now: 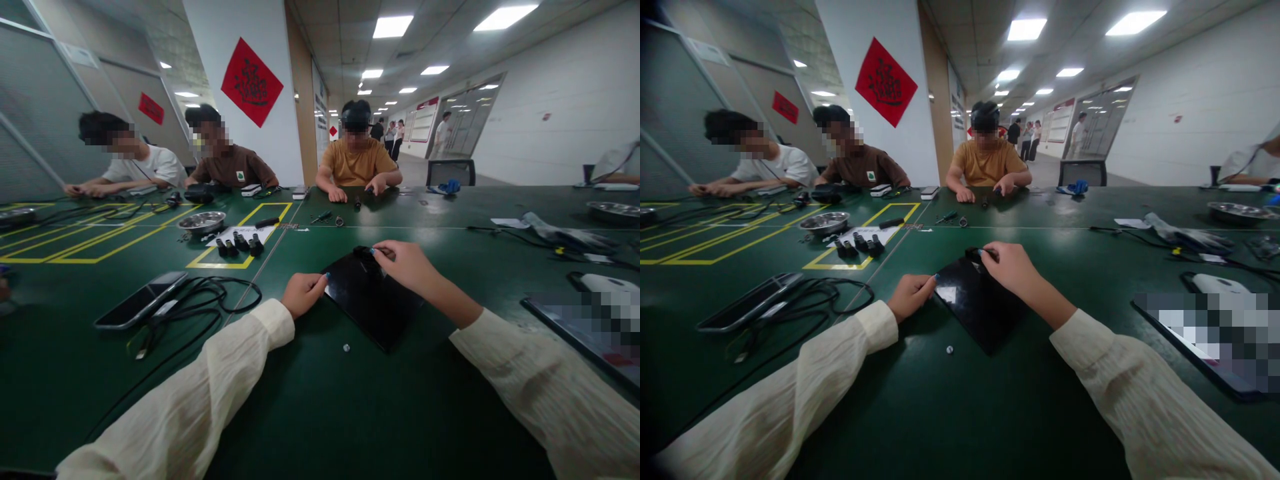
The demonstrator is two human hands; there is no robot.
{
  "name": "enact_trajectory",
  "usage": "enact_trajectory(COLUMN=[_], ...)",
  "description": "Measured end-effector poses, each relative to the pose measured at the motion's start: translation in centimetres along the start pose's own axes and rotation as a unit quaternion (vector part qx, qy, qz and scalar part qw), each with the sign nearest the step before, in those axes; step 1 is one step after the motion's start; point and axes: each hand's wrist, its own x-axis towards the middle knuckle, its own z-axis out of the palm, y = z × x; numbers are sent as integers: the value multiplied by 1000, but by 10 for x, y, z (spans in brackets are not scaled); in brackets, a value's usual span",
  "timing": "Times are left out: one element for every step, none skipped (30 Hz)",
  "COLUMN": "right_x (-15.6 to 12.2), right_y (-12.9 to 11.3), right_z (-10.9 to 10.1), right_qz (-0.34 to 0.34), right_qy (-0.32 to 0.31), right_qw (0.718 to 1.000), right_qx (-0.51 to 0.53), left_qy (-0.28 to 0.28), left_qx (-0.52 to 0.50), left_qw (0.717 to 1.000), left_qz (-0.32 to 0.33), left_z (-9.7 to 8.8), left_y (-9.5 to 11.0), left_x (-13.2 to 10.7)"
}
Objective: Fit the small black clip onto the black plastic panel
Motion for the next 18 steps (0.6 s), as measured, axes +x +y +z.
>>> enact_trajectory(right_x=[0,0,0,0,0,0,0,0,-1,0,0,0,0,0,-1,-4,-9,-16], right_y=[0,-1,-2,-2,-3,-3,-3,-2,0,1,3,4,3,0,-6,-15,-27,-40], right_z=[-1,-2,-3,-4,-5,-5,-6,-6,-6,-6,-7,-8,-10,-14,-20,-27,-37,-48], right_qz=[4,8,14,20,27,34,40,45,48,48,46,44,41,35,25,13,-2,-15], right_qy=[-8,-18,-29,-38,-43,-44,-43,-45,-57,-78,-105,-131,-147,-146,-129,-101,-69,-41], right_qw=[1000,1000,999,999,998,998,998,998,997,996,993,990,988,989,991,995,997,996], right_qx=[-3,-9,-16,-21,-24,-25,-24,-22,-17,-10,-3,0,3,5,9,22,45,74], left_qy=[0,-2,-5,-8,-11,-13,-15,-16,-15,-15,-16,-17,-19,-21,-23,-23,-22,-20], left_qx=[-3,-6,-8,-10,-11,-13,-14,-15,-14,-13,-10,-8,-5,-3,-2,0,0,0], left_qw=[1000,1000,1000,1000,1000,1000,1000,1000,1000,1000,1000,1000,1000,1000,1000,1000,1000,1000], left_qz=[-6,-9,-12,-14,-15,-16,-16,-16,-16,-15,-13,-9,-4,0,4,5,5,4], left_z=[0,0,-1,-1,-1,-1,-2,-2,-2,-1,-1,-1,-1,-1,-1,-1,-1,-1], left_y=[0,0,1,1,2,2,3,3,3,3,3,3,3,3,3,3,3,3], left_x=[0,0,0,0,0,0,0,0,0,0,0,0,0,0,0,-1,-1,-1])
